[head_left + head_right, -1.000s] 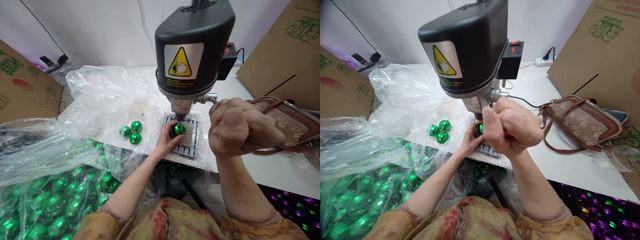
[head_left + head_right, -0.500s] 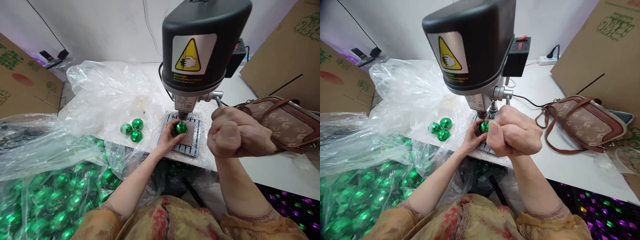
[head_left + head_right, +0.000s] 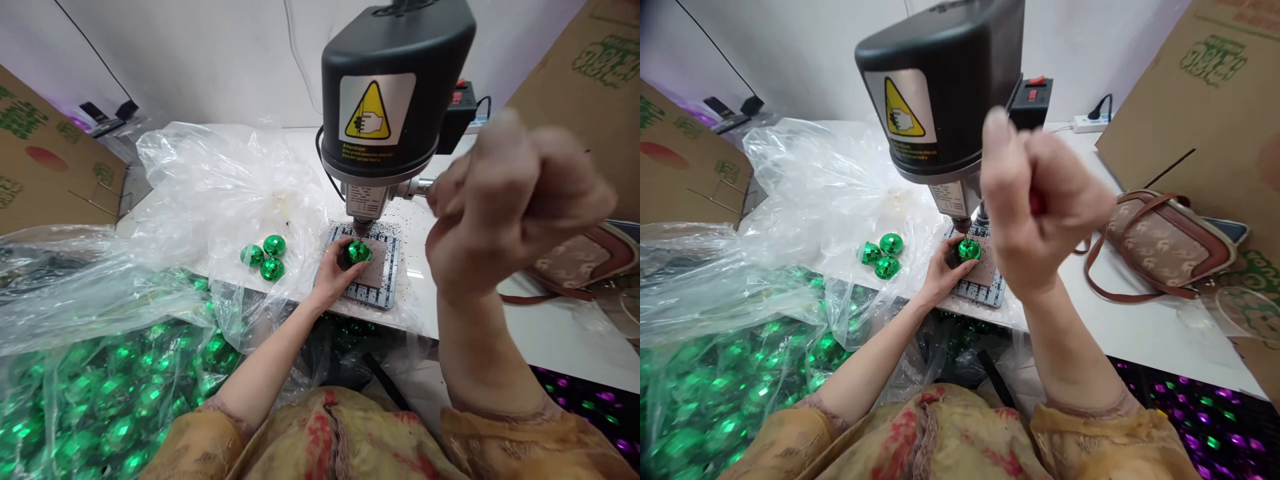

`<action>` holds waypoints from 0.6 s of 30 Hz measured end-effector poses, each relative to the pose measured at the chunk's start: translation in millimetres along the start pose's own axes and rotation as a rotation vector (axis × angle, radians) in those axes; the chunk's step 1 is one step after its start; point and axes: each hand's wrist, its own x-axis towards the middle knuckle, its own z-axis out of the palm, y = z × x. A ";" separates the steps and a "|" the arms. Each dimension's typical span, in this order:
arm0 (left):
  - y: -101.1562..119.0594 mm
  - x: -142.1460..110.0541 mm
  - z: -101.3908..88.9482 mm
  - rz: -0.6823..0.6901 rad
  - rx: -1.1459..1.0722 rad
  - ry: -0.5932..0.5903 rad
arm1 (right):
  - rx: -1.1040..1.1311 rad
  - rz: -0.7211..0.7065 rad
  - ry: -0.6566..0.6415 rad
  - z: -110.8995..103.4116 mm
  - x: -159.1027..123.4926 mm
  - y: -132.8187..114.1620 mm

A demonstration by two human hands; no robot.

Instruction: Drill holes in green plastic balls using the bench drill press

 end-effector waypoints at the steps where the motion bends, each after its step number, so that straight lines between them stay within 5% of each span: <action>1: 4.9 -4.4 -0.9 0.013 0.041 0.060 | -0.010 0.024 0.054 4.9 7.7 -3.7; 4: 20.4 -31.0 -8.8 0.206 0.187 0.144 | -0.045 0.078 0.123 14.7 20.9 -7.0; 9: 8.6 -104.9 -28.6 0.751 0.431 -0.218 | 0.010 0.066 0.128 15.2 18.7 1.1; 11: -8.9 -129.5 -33.5 0.778 0.677 -0.433 | 0.063 0.030 0.156 14.1 17.8 6.0; 13: -23.9 -144.2 -36.2 0.642 0.846 -0.576 | 0.120 0.000 0.153 11.8 19.2 12.3; 15: -29.6 -148.3 -38.6 0.585 0.827 -0.526 | 0.152 0.023 0.078 7.0 22.5 20.7; 18: -15.8 -136.2 -46.2 0.755 0.601 -0.236 | 0.148 0.109 -0.063 -3.2 28.1 34.1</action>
